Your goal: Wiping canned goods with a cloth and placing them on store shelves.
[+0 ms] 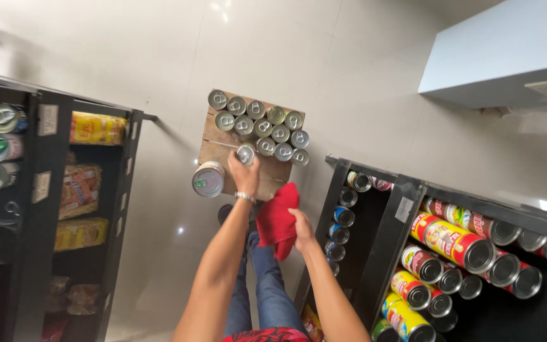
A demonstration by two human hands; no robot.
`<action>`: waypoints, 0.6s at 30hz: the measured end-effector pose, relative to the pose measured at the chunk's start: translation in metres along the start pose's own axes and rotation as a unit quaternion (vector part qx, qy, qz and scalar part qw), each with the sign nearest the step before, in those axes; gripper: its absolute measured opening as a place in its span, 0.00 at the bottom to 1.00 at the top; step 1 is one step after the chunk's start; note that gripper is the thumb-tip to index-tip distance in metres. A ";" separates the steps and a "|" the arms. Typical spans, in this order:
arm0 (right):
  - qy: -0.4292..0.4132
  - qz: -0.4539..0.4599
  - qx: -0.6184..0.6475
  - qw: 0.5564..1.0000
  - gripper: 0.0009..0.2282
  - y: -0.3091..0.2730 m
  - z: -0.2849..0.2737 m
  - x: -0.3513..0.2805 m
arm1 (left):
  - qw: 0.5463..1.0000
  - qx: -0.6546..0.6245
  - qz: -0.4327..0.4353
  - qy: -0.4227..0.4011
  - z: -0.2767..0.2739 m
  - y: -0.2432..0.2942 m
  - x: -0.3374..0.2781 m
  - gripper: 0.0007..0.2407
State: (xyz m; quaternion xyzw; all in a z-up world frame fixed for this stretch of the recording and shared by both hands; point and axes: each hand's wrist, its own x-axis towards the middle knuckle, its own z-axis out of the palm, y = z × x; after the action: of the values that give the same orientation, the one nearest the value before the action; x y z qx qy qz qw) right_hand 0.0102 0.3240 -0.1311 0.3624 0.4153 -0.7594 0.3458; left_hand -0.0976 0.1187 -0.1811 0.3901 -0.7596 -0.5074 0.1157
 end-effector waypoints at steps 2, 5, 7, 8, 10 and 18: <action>-0.017 0.006 0.044 0.999 0.18 -0.010 -0.004 -0.002 | 0.999 0.008 0.032 -0.001 -0.036 0.041 -0.028 0.27; -0.058 0.022 0.098 0.993 0.21 -0.034 0.021 -0.024 | 0.997 0.004 0.078 -0.025 -0.094 0.095 -0.074 0.26; -0.086 0.034 0.104 0.990 0.23 -0.050 0.052 -0.038 | 0.995 -0.010 0.094 -0.042 -0.124 0.121 -0.096 0.26; -0.109 0.029 0.102 0.988 0.24 -0.056 0.064 -0.046 | 0.991 -0.029 0.086 -0.100 -0.134 0.128 -0.109 0.25; -0.137 0.042 0.090 0.986 0.25 -0.060 0.080 -0.063 | 0.987 -0.047 0.067 -0.142 -0.148 0.147 -0.133 0.25; -0.189 0.023 0.072 0.979 0.22 -0.044 0.129 -0.114 | 0.977 -0.118 0.163 -0.072 -0.186 0.160 -0.152 0.29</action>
State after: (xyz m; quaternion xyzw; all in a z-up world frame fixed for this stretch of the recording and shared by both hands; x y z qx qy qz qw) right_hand -0.0034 0.2546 0.0313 0.2463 0.2781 -0.8337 0.4085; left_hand 0.0342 0.1286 0.0750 0.2074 -0.7540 -0.5946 0.1868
